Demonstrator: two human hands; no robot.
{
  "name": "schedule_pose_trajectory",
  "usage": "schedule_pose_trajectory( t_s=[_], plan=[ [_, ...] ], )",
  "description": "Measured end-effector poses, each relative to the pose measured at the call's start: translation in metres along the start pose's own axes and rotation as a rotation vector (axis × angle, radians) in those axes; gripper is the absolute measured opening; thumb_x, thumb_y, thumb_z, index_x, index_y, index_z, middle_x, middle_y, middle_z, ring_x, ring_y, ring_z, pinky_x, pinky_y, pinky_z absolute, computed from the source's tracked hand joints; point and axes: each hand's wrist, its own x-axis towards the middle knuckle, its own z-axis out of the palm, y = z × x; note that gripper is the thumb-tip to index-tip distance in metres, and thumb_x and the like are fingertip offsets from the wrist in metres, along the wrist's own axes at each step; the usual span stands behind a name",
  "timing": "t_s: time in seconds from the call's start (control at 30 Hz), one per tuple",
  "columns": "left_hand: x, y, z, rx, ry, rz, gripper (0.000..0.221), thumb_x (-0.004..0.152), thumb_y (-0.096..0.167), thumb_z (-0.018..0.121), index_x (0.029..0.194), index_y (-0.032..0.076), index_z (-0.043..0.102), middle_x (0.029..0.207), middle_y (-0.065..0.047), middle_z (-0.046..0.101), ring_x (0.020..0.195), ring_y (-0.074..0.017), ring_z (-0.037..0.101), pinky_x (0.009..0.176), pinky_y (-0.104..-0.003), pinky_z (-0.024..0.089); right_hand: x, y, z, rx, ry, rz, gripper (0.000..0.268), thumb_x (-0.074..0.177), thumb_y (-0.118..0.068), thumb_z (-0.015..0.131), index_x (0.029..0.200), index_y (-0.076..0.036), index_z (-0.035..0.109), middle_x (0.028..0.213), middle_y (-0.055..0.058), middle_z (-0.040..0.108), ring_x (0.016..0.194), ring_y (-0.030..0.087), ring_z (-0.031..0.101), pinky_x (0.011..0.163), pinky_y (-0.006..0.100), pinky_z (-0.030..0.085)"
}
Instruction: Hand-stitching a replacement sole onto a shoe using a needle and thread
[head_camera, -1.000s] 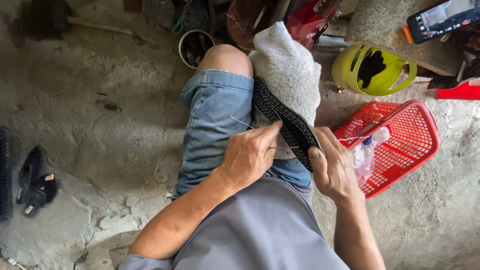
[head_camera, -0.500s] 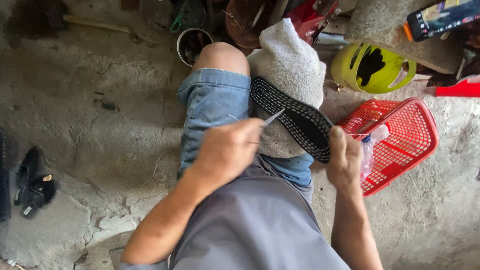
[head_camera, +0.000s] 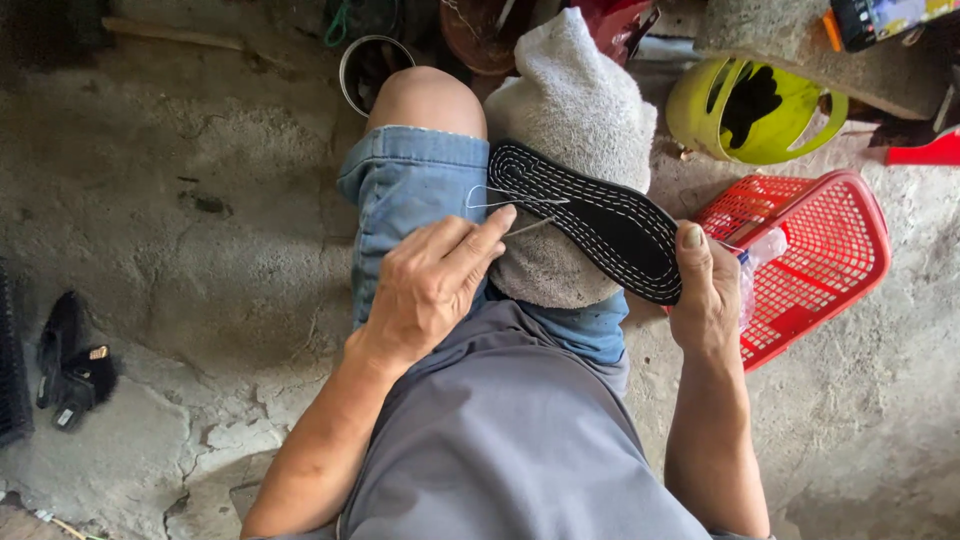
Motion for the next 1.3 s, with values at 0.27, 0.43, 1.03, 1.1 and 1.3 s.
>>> schedule_pose_trajectory(
  t_s=[0.27,0.43,1.03,1.1,1.3],
  plan=[
    [0.006,0.021,0.001,-0.048,-0.205,-0.03,0.048,0.108,0.011,0.054,0.155,0.019,0.049,0.089,-0.008,0.06,0.069,-0.0286,0.066,0.059,-0.043,0.06,0.0,0.022,-0.001,0.019,0.027,0.058,0.046,0.112,-0.044,0.047,0.104,-0.011,0.077,0.079,0.006,0.062,0.074,0.011,0.053,0.065,0.026,0.044],
    [0.004,0.019,0.01,-0.01,-0.216,-0.054,0.043,0.106,0.013,0.056,0.148,0.022,0.057,0.093,-0.008,0.065,0.067,-0.0282,0.07,0.056,-0.041,0.06,0.002,0.016,0.003,0.081,0.052,0.045,0.046,0.11,-0.043,0.047,0.104,-0.008,0.076,0.082,0.009,0.064,0.07,0.009,0.055,0.061,0.024,0.044],
    [0.016,0.016,0.003,-0.029,-0.298,-0.108,0.043,0.105,0.012,0.054,0.146,0.025,0.06,0.093,-0.007,0.065,0.066,-0.0299,0.069,0.057,-0.042,0.059,0.001,-0.076,0.011,-0.037,-0.162,0.061,0.059,0.106,-0.047,0.036,0.127,-0.005,0.072,0.105,0.018,0.071,0.082,0.018,0.061,0.074,0.035,0.053],
    [0.023,0.016,-0.008,-0.076,-0.353,-0.114,0.044,0.104,0.009,0.053,0.145,0.023,0.06,0.089,-0.01,0.064,0.063,-0.0331,0.068,0.054,-0.045,0.058,-0.006,-0.067,0.006,-0.073,-0.29,0.003,0.056,0.091,-0.027,0.067,0.139,0.002,0.061,0.113,0.027,0.068,0.092,0.029,0.065,0.079,0.049,0.055],
    [0.026,0.006,-0.025,-0.037,-0.492,-0.097,0.055,0.098,0.013,0.06,0.152,0.022,0.053,0.08,-0.006,0.051,0.069,-0.0333,0.062,0.065,-0.051,0.051,-0.029,-0.077,0.027,-0.115,-0.373,-0.049,0.057,0.1,-0.017,0.054,0.151,0.004,0.041,0.139,0.017,0.062,0.119,0.022,0.062,0.105,0.033,0.045]
  ],
)
